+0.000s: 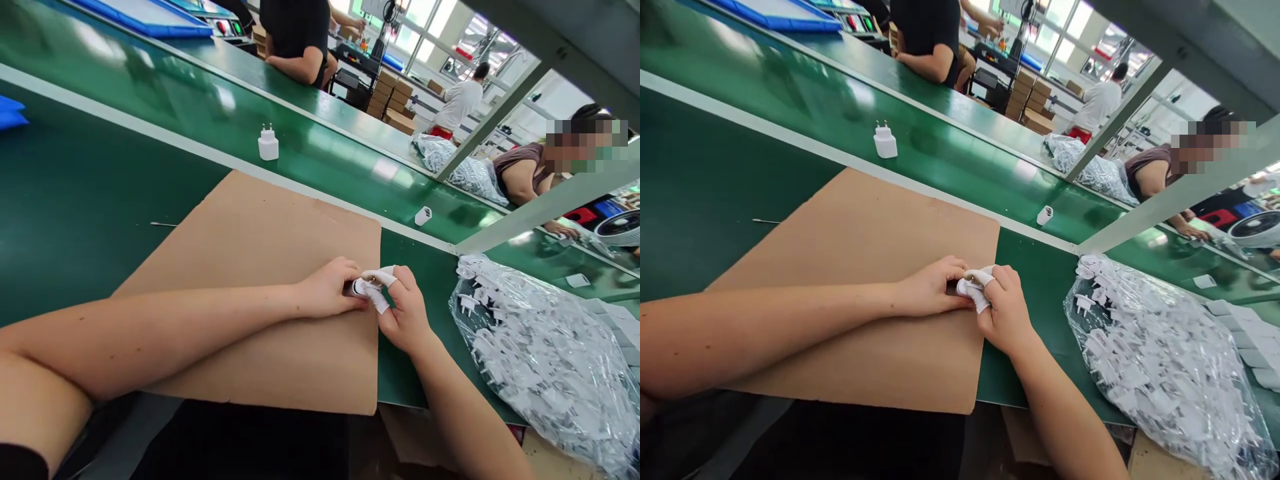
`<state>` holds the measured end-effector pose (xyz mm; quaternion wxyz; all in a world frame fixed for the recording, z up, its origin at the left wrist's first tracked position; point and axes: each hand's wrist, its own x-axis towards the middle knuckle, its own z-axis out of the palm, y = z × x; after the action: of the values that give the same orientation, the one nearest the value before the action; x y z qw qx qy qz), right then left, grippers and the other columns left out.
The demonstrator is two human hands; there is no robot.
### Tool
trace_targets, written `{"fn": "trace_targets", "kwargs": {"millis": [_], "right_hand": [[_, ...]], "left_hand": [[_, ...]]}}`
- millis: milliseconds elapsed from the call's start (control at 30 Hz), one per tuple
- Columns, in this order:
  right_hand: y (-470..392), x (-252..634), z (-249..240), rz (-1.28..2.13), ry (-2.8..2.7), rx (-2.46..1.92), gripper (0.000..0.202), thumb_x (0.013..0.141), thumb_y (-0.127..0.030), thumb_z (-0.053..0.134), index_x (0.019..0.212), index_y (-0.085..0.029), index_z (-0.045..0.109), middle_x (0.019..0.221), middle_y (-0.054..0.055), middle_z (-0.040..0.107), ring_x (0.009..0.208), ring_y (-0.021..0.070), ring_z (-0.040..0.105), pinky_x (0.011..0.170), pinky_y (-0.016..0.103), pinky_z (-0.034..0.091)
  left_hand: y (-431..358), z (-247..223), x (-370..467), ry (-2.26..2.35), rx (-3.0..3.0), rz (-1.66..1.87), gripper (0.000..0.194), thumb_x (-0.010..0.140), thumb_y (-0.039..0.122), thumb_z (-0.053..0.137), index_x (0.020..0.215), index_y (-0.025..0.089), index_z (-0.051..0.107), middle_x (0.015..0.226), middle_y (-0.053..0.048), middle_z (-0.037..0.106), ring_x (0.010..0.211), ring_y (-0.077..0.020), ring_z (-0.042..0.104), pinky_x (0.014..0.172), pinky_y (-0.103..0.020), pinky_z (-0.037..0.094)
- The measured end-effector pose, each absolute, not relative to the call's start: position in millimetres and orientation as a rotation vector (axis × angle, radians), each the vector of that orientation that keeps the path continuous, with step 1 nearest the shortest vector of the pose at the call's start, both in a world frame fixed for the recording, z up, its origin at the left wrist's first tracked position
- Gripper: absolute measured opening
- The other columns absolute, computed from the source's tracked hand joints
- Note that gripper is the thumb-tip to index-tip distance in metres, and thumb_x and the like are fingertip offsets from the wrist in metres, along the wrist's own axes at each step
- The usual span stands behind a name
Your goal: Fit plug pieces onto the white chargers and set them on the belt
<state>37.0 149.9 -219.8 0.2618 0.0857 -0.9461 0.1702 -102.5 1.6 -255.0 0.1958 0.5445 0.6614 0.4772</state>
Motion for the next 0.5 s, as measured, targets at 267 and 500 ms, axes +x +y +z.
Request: {"fn": "trace_targets", "kwargs": {"millis": [267,500], "right_hand": [[147.7,32.5,-223.6,0.444,-2.536,0.249,0.028,0.093,-0.01,0.055,0.116,-0.021,0.066,0.094,0.009,0.063,0.083,0.0252,0.056,0.072,0.041,0.048],[138.1,33.7,-220.9,1.033,-2.181,-0.132,0.026,0.093,-0.022,0.071,0.119,-0.027,0.069,0.111,0.006,0.064,0.078,0.0161,0.062,0.072,0.034,0.056]], "left_hand": [[0.9,-251.0,-100.8,1.868,1.481,1.32,0.018,0.084,0.031,0.078,0.078,0.019,0.067,0.086,-0.003,0.063,0.095,-0.023,0.059,0.088,-0.035,0.048],[2.1,-251.4,-101.9,1.874,1.46,1.313,0.019,0.08,0.03,0.083,0.091,0.019,0.073,0.101,-0.007,0.071,0.104,-0.0255,0.062,0.094,-0.037,0.05]]}}
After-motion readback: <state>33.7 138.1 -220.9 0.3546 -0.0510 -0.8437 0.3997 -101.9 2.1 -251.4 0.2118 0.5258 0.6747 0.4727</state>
